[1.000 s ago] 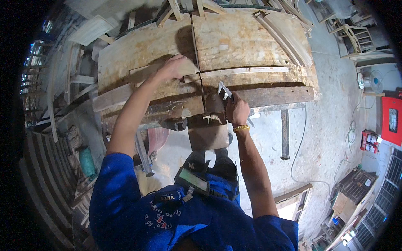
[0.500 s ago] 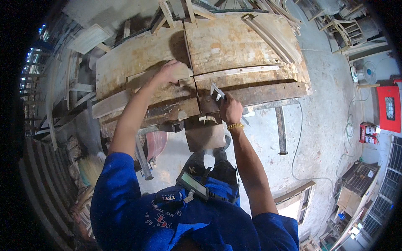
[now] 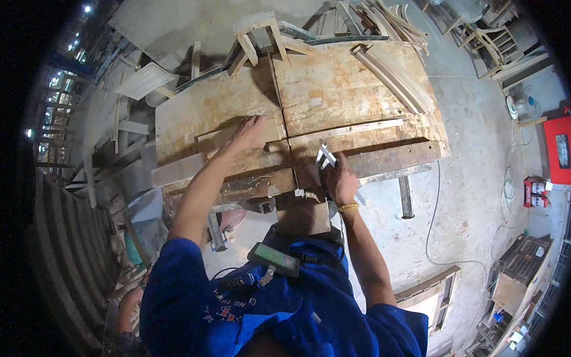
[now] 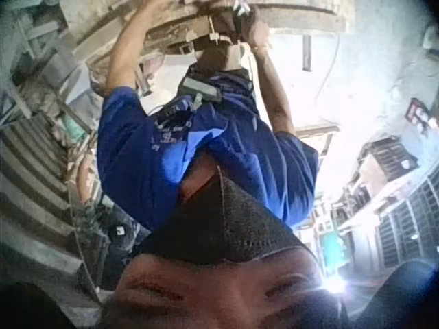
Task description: The person repeatedly measures a small rectangular wooden block with a digital caliper on a workbench. They adjust the caliper jaws, reposition the block, and take multiple measurements of its dimensions. The person handles the block and caliper throughout the clip.
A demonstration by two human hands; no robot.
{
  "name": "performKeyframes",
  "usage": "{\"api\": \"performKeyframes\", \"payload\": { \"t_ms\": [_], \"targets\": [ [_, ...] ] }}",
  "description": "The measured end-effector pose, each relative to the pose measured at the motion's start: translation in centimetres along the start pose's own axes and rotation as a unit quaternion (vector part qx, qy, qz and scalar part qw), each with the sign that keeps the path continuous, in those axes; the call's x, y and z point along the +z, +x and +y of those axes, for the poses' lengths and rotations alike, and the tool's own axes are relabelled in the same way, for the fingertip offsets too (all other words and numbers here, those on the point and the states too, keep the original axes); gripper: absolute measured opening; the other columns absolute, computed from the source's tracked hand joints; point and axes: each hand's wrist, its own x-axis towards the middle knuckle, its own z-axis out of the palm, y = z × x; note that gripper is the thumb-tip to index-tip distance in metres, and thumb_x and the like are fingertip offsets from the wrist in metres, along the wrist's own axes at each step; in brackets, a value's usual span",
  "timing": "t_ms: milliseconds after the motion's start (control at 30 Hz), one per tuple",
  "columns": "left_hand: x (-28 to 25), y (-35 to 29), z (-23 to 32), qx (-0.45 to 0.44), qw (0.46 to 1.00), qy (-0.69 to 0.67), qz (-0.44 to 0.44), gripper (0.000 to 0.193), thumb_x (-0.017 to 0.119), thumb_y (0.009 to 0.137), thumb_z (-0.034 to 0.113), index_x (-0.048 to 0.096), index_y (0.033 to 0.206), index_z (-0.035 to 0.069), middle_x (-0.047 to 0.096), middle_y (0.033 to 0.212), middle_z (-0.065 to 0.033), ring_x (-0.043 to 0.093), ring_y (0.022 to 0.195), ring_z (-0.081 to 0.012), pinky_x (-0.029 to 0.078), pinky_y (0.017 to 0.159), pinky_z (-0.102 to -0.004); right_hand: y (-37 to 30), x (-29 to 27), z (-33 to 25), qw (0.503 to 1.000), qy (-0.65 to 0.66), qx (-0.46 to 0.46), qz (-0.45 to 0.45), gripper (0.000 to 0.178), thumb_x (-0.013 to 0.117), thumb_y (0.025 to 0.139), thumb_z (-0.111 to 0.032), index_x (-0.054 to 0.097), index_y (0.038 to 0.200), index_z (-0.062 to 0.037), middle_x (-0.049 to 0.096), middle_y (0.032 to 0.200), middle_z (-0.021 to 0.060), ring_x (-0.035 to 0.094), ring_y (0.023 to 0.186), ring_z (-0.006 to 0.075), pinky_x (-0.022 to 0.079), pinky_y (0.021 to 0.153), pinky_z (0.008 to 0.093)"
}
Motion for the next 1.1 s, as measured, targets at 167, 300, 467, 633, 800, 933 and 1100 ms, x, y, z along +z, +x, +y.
{"api": "performKeyframes", "payload": {
  "t_ms": [167,300,467,633,800,933,1100],
  "targets": [
    [-7.8,-4.0,8.7,0.1,0.992,-0.01,0.081,0.092,0.08,0.056,0.023,0.039,0.138,0.011,0.046,0.13,-0.0174,0.047,0.118,-0.0373,0.042,0.1,-0.0415,3.0,-9.8,-2.6,0.995,0.011,-0.098,0.024,0.021,0.066,0.086,-0.019,0.058,0.092,-0.0007,0.061,0.082,0.0197,0.06,0.07,0.0367,0.047,0.06,0.0429],
    [-14.6,-7.5,15.1,0.277,0.948,0.077,0.138,0.09,0.079,0.05,0.023,0.048,0.134,0.009,0.051,0.114,-0.0127,0.054,0.102,-0.0306,0.047,0.089,-0.0416,3.9,-18.5,-8.1,0.949,0.16,-0.256,-0.09,0.038,0.07,0.083,-0.017,0.06,0.115,-0.0003,0.062,0.079,0.0134,0.065,0.074,0.0278,0.052,0.063,0.0348],
    [-20.2,-8.8,20.5,0.316,0.939,0.103,0.088,0.089,0.075,0.043,0.02,0.052,0.127,0.001,0.055,0.104,-0.0143,0.058,0.086,-0.0303,0.052,0.078,-0.0407,3.3,-21.5,-8.7,0.941,0.018,-0.32,-0.108,0.047,0.077,0.074,-0.013,0.06,0.116,0.0011,0.062,0.076,0.0106,0.065,0.066,0.0213,0.053,0.056,0.0298],
    [-22.1,-9.8,23.7,0.318,0.938,0.121,0.063,0.087,0.074,0.043,0.02,0.053,0.125,-0.001,0.055,0.1,-0.0147,0.059,0.085,-0.0312,0.051,0.075,-0.04,3.1,-23.7,-10.5,0.894,-0.037,-0.438,-0.086,0.052,0.077,0.069,-0.011,0.059,0.116,0.0033,0.055,0.072,0.0066,0.058,0.059,0.0199,0.05,0.05,0.0312],
    [-22.8,-10.4,25.1,0.324,0.935,0.137,0.045,0.085,0.075,0.044,0.021,0.055,0.123,-0.001,0.055,0.097,-0.0146,0.059,0.082,-0.0305,0.05,0.07,-0.0393,2.3,-24.4,-10.6,0.884,-0.046,-0.457,-0.088,0.053,0.077,0.066,-0.012,0.059,0.113,0.0041,0.054,0.072,0.0064,0.057,0.059,0.0202,0.049,0.05,0.0322],
    [-22.5,-10.7,26.1,0.331,0.934,0.128,0.033,0.084,0.076,0.044,0.021,0.055,0.123,-0.002,0.055,0.097,-0.015,0.06,0.081,-0.0304,0.05,0.069,-0.039,1.6,-24.0,-10.0,0.878,-0.03,-0.471,-0.077,0.05,0.077,0.066,-0.013,0.059,0.11,0.0045,0.052,0.072,0.0064,0.057,0.058,0.0199,0.049,0.047,0.0326],
    [-22.3,-10.7,26.4,0.327,0.937,0.126,0.011,0.087,0.077,0.045,0.02,0.054,0.126,0.001,0.054,0.1,-0.0123,0.059,0.082,-0.0266,0.051,0.069,-0.037,0.8,-23.6,-9.9,0.881,-0.048,-0.465,-0.067,0.048,0.076,0.07,-0.022,0.06,0.106,0.0048,0.048,0.07,0.0046,0.054,0.053,0.0169,0.047,0.043,0.0298]
  ]
}}
